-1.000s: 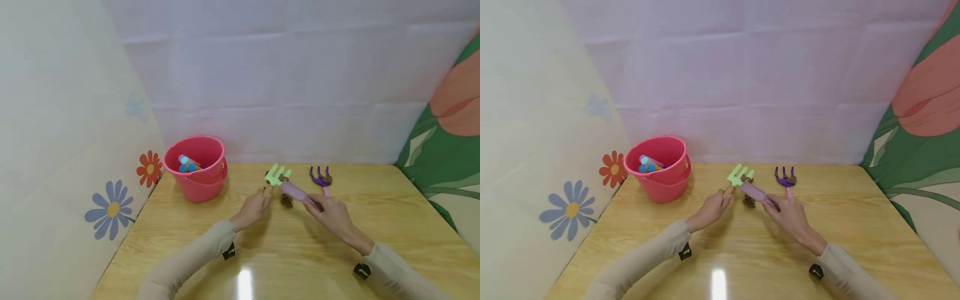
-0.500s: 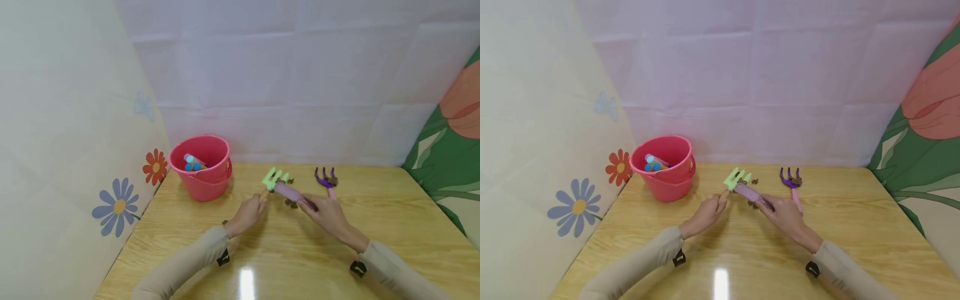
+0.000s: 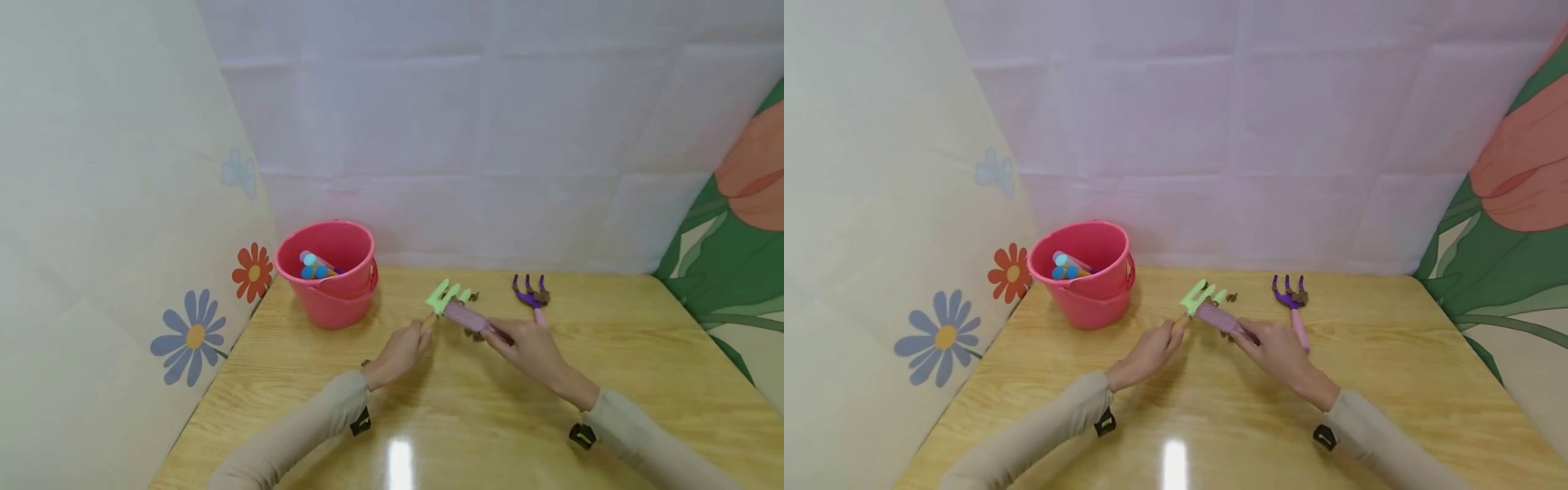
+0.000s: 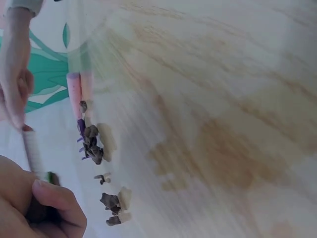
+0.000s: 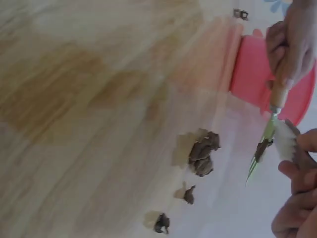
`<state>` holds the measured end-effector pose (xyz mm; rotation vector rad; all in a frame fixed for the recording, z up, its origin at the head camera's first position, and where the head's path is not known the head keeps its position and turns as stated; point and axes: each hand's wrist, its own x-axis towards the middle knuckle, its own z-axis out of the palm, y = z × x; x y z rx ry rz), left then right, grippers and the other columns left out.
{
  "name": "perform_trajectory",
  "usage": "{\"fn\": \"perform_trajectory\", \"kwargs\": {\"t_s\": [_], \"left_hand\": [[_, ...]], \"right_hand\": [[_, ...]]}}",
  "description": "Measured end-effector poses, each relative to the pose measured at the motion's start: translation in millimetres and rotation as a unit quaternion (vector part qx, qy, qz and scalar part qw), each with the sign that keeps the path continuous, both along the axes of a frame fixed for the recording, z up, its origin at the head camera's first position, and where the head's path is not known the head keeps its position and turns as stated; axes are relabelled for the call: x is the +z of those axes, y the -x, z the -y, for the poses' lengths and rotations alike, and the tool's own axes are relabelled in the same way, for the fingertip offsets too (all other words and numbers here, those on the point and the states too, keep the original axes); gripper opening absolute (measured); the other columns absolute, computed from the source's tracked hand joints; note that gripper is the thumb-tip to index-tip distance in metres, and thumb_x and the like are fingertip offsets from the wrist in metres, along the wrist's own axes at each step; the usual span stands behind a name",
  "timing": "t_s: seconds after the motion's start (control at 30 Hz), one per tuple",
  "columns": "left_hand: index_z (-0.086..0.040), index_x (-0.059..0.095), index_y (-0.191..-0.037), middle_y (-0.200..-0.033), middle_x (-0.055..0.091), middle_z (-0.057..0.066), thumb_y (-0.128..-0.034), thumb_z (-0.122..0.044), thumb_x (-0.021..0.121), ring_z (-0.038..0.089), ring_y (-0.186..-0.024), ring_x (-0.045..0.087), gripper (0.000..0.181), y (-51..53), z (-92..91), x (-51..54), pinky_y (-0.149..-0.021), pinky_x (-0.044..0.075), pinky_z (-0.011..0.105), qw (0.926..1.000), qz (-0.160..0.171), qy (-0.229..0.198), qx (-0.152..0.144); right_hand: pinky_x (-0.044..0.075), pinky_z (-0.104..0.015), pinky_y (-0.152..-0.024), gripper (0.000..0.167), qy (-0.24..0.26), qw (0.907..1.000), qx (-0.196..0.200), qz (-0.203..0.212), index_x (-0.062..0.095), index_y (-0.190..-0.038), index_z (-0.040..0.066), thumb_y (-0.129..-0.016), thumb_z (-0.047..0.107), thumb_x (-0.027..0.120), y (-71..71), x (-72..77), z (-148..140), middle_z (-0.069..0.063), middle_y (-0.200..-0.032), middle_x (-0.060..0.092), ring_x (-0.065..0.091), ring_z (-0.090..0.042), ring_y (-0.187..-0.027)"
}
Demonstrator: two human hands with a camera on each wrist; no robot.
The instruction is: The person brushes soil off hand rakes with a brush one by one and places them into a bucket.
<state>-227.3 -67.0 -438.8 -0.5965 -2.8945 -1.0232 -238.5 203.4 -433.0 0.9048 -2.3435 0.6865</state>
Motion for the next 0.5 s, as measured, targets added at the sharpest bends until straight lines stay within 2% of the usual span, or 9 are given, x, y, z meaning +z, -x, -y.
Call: {"fn": "perform_trajectory", "kwargs": {"t_s": [0.03,0.07,0.2,0.27,0.33,0.4,0.43,0.5], "left_hand": [[0.001,0.055,-0.099,-0.065,0.044,-0.001,-0.1057,-0.017,0.046,0.009,-0.053,0.042,0.02,1.2,-0.4,0.9,-0.045,0.04,0.022,1.0,-0.005,0.005,-0.002],[0.0,0.055,-0.097,-0.065,0.043,-0.001,-0.1059,-0.017,0.046,0.008,-0.052,0.041,0.021,2.1,-1.0,1.6,-0.044,0.038,0.022,0.9999,-0.005,0.009,-0.003],[-0.003,0.053,-0.094,-0.064,0.042,-0.002,-0.1062,-0.019,0.046,0.008,-0.052,0.04,0.022,2.9,-2.0,2.0,-0.044,0.037,0.021,0.9998,0.001,0.018,-0.007],[-0.003,0.053,-0.096,-0.065,0.043,-0.001,-0.1061,-0.019,0.046,0.009,-0.053,0.041,0.021,1.8,-1.4,0.9,-0.044,0.038,0.021,0.9999,0.006,0.013,-0.007],[-0.002,0.054,-0.097,-0.065,0.044,-0.001,-0.1057,-0.017,0.047,0.009,-0.053,0.042,0.019,0.4,0.3,0.0,-0.044,0.039,0.022,0.9999,0.007,0.01,-0.006],[0.0,0.054,-0.099,-0.065,0.045,0.0,-0.1053,-0.016,0.047,0.009,-0.052,0.042,0.018,0.1,2.1,-0.3,-0.043,0.04,0.022,1.0,0.003,0.006,-0.002],[0.0,0.055,-0.099,-0.065,0.045,0.0,-0.1053,-0.016,0.047,0.009,-0.052,0.042,0.018,-0.4,1.7,-1.0,-0.043,0.04,0.022,1.0,0.002,0.006,-0.003],[-0.001,0.055,-0.097,-0.066,0.045,0.0,-0.1053,-0.016,0.048,0.01,-0.053,0.043,0.019,-0.8,0.6,-1.8,-0.044,0.04,0.022,0.9999,-0.006,0.008,-0.009]], "right_hand": [[0.046,-0.037,-0.057,0.023,-0.004,1.0,-0.008,0.0,0.075,-0.103,-0.001,-0.086,0.014,0.076,1.9,0.4,1,0.01,-0.06,0.061,0.037,0.008,-0.047],[0.041,-0.03,-0.049,0.022,-0.004,0.9998,-0.017,0.004,0.075,-0.101,-0.002,-0.086,0.014,0.075,4.5,0.6,0,0.011,-0.057,0.057,0.033,0.009,-0.046],[0.027,-0.021,-0.04,0.008,-0.003,0.9977,-0.065,-0.019,0.072,-0.081,0.006,-0.087,0.011,0.074,14.7,1.2,-6,0.013,-0.051,0.038,0.016,0.01,-0.046],[0.023,-0.02,-0.037,0.007,0.013,0.9977,-0.062,-0.025,0.071,-0.081,0.006,-0.085,0.009,0.075,14.2,1.5,-8,0.014,-0.051,0.037,0.016,0.01,-0.046],[0.032,-0.024,-0.043,0.007,0.018,0.9986,-0.037,-0.033,0.073,-0.085,0.003,-0.084,0.01,0.076,10.5,1.0,-6,0.012,-0.052,0.045,0.024,0.01,-0.046],[0.048,-0.04,-0.061,0.017,0.017,0.9995,-0.006,-0.028,0.076,-0.095,-0.001,-0.083,0.012,0.077,4.6,1.5,-1,0.011,-0.055,0.056,0.035,0.009,-0.045],[0.048,-0.049,-0.07,0.022,0.014,0.9996,0.005,-0.024,0.076,-0.1,-0.002,-0.083,0.012,0.077,1.6,0.2,0,0.008,-0.059,0.061,0.04,0.008,-0.047],[0.045,-0.052,-0.071,0.024,-0.002,0.9998,-0.002,-0.019,0.076,-0.101,-0.002,-0.085,0.015,0.077,-0.6,-2.1,-2,0.008,-0.06,0.063,0.04,0.008,-0.048]]}}
